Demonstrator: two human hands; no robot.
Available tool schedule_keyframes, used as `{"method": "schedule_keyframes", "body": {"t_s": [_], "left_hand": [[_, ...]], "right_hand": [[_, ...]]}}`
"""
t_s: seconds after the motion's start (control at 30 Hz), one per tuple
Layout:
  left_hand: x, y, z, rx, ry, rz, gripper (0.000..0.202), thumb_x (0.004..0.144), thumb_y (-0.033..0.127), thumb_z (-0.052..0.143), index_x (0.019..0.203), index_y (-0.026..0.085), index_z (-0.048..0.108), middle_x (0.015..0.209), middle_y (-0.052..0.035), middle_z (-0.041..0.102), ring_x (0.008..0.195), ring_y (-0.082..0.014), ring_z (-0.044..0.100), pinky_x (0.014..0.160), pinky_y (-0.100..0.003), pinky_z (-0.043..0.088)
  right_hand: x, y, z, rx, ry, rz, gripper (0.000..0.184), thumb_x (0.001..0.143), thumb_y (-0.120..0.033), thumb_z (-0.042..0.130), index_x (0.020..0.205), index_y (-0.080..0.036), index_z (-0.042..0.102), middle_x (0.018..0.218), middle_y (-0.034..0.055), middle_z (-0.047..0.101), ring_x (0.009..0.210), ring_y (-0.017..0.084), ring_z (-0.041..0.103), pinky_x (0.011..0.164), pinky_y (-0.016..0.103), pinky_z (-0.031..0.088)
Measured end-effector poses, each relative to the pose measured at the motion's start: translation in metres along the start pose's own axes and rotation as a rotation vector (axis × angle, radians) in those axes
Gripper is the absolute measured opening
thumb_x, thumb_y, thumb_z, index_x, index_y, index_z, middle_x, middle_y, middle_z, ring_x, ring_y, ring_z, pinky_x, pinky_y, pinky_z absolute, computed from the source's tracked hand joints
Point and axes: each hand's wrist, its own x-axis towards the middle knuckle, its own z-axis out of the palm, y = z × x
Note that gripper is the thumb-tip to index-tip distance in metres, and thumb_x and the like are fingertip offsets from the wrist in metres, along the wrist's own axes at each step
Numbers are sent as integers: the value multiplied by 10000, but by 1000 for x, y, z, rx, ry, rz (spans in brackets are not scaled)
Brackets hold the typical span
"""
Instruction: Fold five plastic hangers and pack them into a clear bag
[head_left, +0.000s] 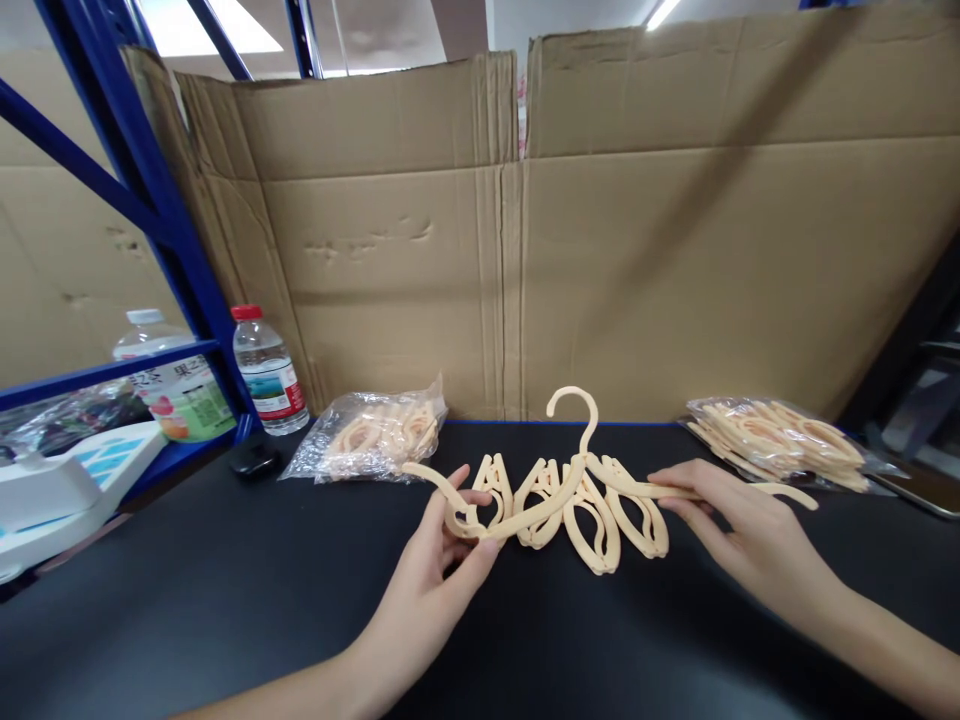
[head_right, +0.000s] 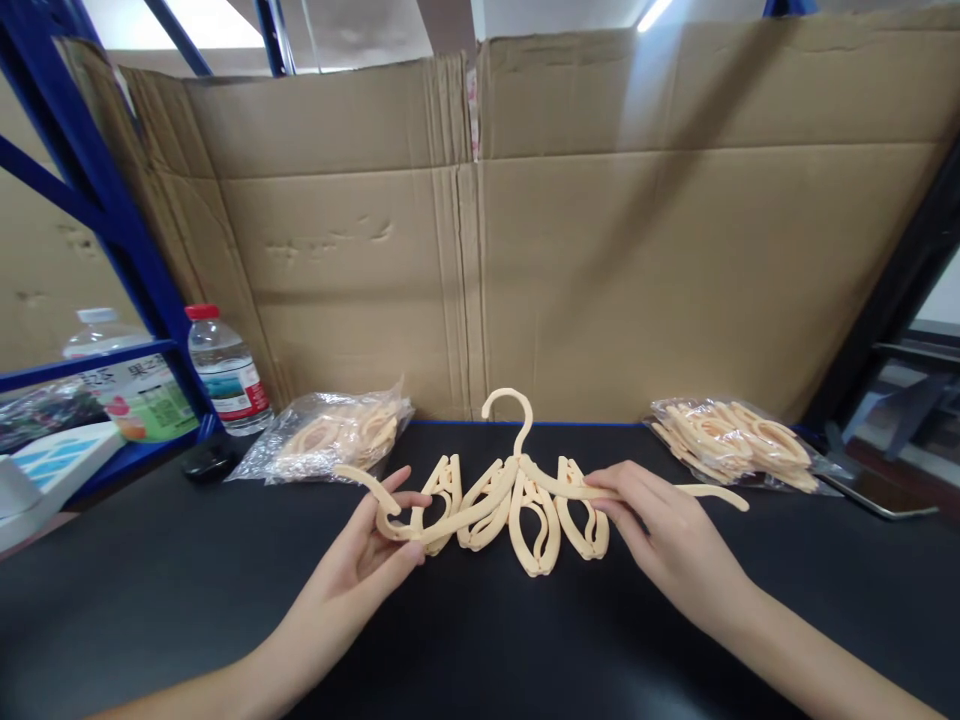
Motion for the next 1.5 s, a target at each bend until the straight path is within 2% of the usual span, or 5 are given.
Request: {"method": "schedule_keyframes", "body": {"t_s": [0.43,0.63,0.8,1.07,1.5], "left_hand": [[5,2,-6,152,-39,9,455,821,441,619,1210,205,616,1036,-79,705,956,-258,648,893,-367,492],[8,0,-5,86,3,1,476,780,442,676,1168,170,632,901,-66,729,844,-214,662,811,-291,526],[7,0,-3,67,13,33,419,780,403,690,1121,165,646,849,-54,737,800,-197,678,768,-258,544],[8,-1,-1,1,4,19,412,772,388,710,1103,159,625,917,-70,742,846,-215,698,790,-269,561],[2,12,-3,-6,46,23,401,774,382,724,1107,190,614,870,-29,691,794,-149,648,734,-191,526]], "right_hand": [[-1,2,5,-90,-164,-217,385,907,-119,409,1229,-269,558,978,85,674,894,258,591,734,383,509],[2,1,-11,-628,50,-256,218,937,-281,469,944,-221,678,898,70,728,696,227,630,632,353,469],[3,-1,-15,-809,144,-279,186,936,-218,490,895,-173,666,1116,81,692,591,157,636,527,296,443],[0,-5,0,-142,66,-91,222,932,-155,467,1119,-201,577,1232,124,572,1034,219,624,807,321,547],[7,0,-6,687,-146,341,208,835,-319,658,1031,-254,686,1092,64,652,995,213,625,835,313,531]]}}
